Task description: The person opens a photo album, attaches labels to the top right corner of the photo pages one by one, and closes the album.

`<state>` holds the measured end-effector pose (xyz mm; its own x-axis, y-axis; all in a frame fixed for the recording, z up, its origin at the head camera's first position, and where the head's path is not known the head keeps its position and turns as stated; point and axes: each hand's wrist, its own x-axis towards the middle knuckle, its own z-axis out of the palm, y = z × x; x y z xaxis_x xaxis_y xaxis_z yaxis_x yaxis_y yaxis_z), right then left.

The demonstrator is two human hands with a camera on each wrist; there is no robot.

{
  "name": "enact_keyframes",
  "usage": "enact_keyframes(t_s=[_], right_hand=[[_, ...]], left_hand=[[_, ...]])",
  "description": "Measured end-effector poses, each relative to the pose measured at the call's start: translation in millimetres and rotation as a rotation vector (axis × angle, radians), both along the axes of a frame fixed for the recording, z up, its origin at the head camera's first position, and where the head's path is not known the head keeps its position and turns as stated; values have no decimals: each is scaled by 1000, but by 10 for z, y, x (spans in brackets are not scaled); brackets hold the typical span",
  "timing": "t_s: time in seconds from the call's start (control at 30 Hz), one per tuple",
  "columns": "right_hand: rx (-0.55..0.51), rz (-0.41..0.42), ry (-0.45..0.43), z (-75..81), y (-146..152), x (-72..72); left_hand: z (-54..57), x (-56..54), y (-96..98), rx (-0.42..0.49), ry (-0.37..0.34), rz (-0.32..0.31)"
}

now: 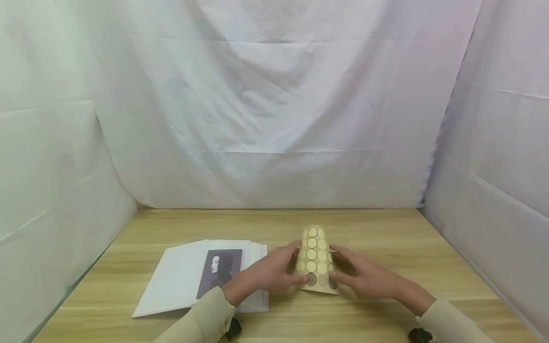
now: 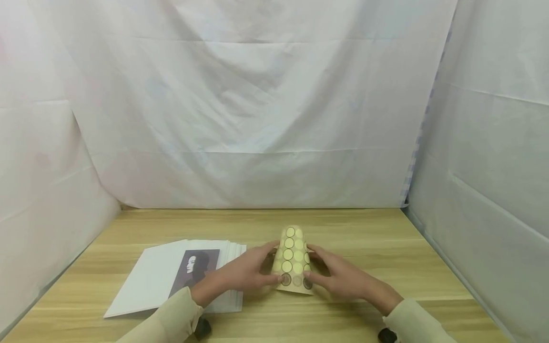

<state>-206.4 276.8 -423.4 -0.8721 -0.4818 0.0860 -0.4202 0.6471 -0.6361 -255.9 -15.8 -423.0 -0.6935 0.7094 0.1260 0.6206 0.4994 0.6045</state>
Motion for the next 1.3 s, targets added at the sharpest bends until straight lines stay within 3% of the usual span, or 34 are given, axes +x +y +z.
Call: enact_keyframes(t_s=[0.3,0.5,0.67,0.8,0.9,1.0,1.07,1.13,1.23,1.3], right_hand=[[-161,-83,-39,19,-3,-60],[-306,-183,-188,-3,12,-86],[-413,-221,-216,13,13,-75],[-477,-216,-195,20,12,-73],[-503,-214,-185,24,14,-72],[-509,-231,-169,38,16,-61],[-487,-256,-122,54,7,-46],[-424,-292,-6,74,-21,-26],[-287,-335,271,109,-99,14],[-185,-316,468,133,-174,51]], left_hand=[[14,23,38,245,-181,129],[-7,38,49,331,-242,178],[-40,62,31,447,-383,169],[-38,93,14,530,-529,118],[-26,118,15,574,-594,71],[-12,142,21,589,-598,52],[-3,155,24,585,-588,57],[6,164,26,582,-578,66],[20,175,31,580,-567,73],[28,185,37,583,-562,69]])
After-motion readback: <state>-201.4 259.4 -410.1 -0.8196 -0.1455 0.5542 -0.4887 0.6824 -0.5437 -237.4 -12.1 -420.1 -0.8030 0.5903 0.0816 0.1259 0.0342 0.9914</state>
